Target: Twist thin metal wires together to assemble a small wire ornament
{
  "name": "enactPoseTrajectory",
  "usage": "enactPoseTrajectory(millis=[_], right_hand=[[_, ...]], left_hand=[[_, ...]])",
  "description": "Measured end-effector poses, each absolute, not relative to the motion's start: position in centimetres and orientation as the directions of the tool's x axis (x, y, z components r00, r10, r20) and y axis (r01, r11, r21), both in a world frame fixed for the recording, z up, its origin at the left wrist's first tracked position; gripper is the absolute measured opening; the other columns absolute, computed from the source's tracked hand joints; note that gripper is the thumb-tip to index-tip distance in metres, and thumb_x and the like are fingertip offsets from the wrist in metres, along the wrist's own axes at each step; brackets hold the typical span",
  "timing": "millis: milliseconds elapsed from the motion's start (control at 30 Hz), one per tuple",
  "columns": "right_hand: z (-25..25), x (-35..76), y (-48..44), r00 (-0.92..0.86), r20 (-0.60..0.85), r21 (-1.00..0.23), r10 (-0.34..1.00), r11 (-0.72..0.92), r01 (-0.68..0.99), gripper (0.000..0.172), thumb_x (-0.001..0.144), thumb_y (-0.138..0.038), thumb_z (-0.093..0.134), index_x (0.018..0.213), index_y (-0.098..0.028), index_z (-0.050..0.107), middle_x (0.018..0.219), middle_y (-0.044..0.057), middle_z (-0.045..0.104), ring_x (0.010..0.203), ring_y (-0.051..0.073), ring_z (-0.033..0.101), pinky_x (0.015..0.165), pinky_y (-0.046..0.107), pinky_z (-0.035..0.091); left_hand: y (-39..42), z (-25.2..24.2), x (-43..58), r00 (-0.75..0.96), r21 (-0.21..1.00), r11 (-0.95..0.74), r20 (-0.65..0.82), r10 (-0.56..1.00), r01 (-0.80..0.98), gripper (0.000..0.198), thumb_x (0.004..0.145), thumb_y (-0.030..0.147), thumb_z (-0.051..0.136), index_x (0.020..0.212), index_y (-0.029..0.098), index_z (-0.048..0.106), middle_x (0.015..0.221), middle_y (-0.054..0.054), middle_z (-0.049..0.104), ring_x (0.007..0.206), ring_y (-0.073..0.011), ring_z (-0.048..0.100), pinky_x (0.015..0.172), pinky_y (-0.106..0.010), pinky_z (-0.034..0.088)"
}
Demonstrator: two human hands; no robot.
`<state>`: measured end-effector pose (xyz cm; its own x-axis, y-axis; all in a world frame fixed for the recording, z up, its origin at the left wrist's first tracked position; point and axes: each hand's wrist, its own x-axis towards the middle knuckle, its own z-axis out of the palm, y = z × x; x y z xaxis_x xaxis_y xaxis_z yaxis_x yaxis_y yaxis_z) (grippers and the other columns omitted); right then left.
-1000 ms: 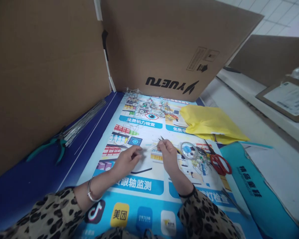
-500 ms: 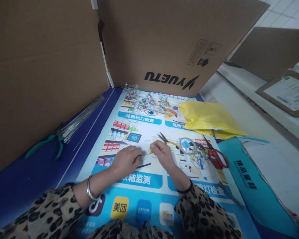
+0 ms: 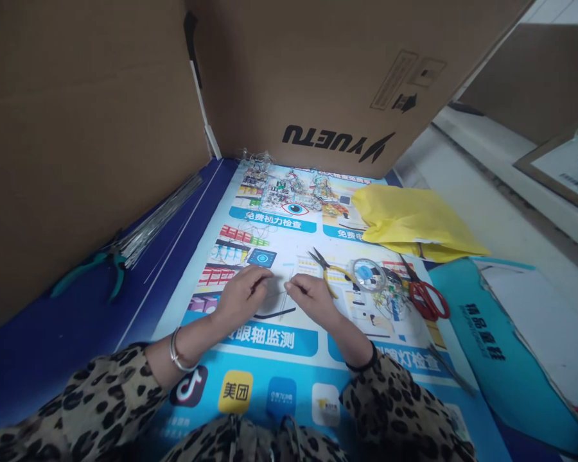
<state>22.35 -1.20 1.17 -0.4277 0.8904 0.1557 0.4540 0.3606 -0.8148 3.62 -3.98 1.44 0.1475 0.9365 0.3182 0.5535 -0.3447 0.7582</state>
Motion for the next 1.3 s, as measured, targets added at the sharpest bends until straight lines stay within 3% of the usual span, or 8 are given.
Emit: enactPoseTrajectory(millis=[367, 467, 533, 600, 700, 833, 1000, 1300], right_hand=[[2.0, 21.8, -2.3, -0.267, 0.225, -0.893, 0.937, 0.308, 0.327, 0.022, 0.084, -0.033, 0.052, 0.067, -0.021, 0.058, 0.067, 0.0, 0.058, 0.065, 0.015, 0.053, 0.063, 0.027, 0.042], [1.4, 21.7, -2.5, -0.174, 0.275, -0.888, 0.946, 0.319, 0.33, 0.013, 0.084, -0.031, 0.054, 0.089, -0.021, 0.061, 0.078, 0.002, 0.06, 0.072, 0.016, 0.056, 0.066, 0.028, 0.045], [1.1, 21.7, -2.4, -0.038, 0.363, -0.856, 0.931, 0.349, 0.382, 0.028, 0.083, -0.03, 0.056, 0.109, -0.021, 0.054, 0.091, 0.005, 0.059, 0.076, 0.017, 0.056, 0.068, 0.03, 0.047], [0.9, 21.8, -2.2, 0.019, 0.516, -0.74, 0.856, 0.435, 0.512, 0.039, 0.081, -0.028, 0.058, 0.118, -0.021, 0.049, 0.101, 0.009, 0.057, 0.084, 0.019, 0.056, 0.073, 0.035, 0.047], [1.0, 22.0, -2.0, -0.211, 0.713, -0.375, 0.669, 0.618, 0.691, 0.035, 0.08, -0.022, 0.059, 0.115, -0.024, 0.054, 0.106, 0.009, 0.059, 0.1, 0.024, 0.053, 0.087, 0.041, 0.04], [1.1, 22.2, -2.2, -0.533, 0.656, -0.044, 0.535, 0.732, 0.68, 0.032, 0.082, -0.013, 0.053, 0.11, -0.028, 0.059, 0.096, 0.002, 0.066, 0.1, 0.023, 0.053, 0.089, 0.041, 0.033], [1.1, 22.3, -2.9, -0.647, 0.557, 0.079, 0.52, 0.743, 0.665, 0.031, 0.086, -0.012, 0.044, 0.111, -0.023, 0.059, 0.102, 0.006, 0.064, 0.099, 0.025, 0.051, 0.085, 0.042, 0.034], [1.0, 21.8, -3.1, -0.699, 0.477, 0.107, 0.533, 0.754, 0.648, 0.027, 0.088, -0.011, 0.038, 0.105, -0.013, 0.059, 0.091, 0.01, 0.058, 0.084, 0.022, 0.047, 0.075, 0.038, 0.039]], left_hand=[[-4.5, 1.6, 4.4, 0.416, 0.7, -0.443, 0.225, 0.881, 0.56, 0.023, 0.09, 0.029, 0.042, 0.092, 0.019, 0.062, 0.081, -0.002, 0.066, 0.073, -0.0148, 0.058, 0.067, -0.026, 0.042], [-4.2, 1.2, 4.3, 0.354, 0.627, -0.472, 0.313, 0.881, 0.62, 0.025, 0.092, 0.027, 0.039, 0.092, 0.018, 0.062, 0.081, -0.004, 0.066, 0.075, -0.0164, 0.058, 0.068, -0.029, 0.04], [-4.2, 1.1, 4.2, 0.305, 0.565, -0.464, 0.358, 0.883, 0.682, 0.025, 0.092, 0.027, 0.039, 0.09, 0.017, 0.062, 0.078, -0.004, 0.066, 0.074, -0.0171, 0.057, 0.069, -0.031, 0.038], [-4.2, 1.2, 4.1, 0.297, 0.512, -0.46, 0.369, 0.88, 0.725, 0.025, 0.092, 0.026, 0.039, 0.089, 0.017, 0.061, 0.076, -0.004, 0.065, 0.073, -0.0171, 0.055, 0.068, -0.031, 0.036], [-4.2, 1.6, 4.1, 0.306, 0.44, -0.451, 0.361, 0.881, 0.777, 0.02, 0.089, 0.019, 0.041, 0.086, 0.016, 0.061, 0.074, -0.004, 0.063, 0.073, -0.0171, 0.053, 0.067, -0.031, 0.034], [-4.1, 1.7, 4.0, 0.325, 0.382, -0.449, 0.347, 0.88, 0.808, 0.011, 0.083, 0.014, 0.05, 0.081, 0.017, 0.06, 0.075, -0.002, 0.061, 0.078, -0.0174, 0.05, 0.07, -0.033, 0.031], [-3.9, 1.4, 3.8, 0.329, 0.302, -0.463, 0.401, 0.855, 0.833, 0.006, 0.083, 0.017, 0.056, 0.081, 0.019, 0.061, 0.086, -0.002, 0.06, 0.087, -0.0185, 0.046, 0.073, -0.035, 0.028], [-4.1, 1.5, 3.7, 0.469, 0.119, -0.552, 0.401, 0.787, 0.825, 0.015, 0.089, 0.023, 0.048, 0.08, 0.018, 0.058, 0.075, -0.002, 0.055, 0.079, -0.0178, 0.045, 0.07, -0.034, 0.03]])
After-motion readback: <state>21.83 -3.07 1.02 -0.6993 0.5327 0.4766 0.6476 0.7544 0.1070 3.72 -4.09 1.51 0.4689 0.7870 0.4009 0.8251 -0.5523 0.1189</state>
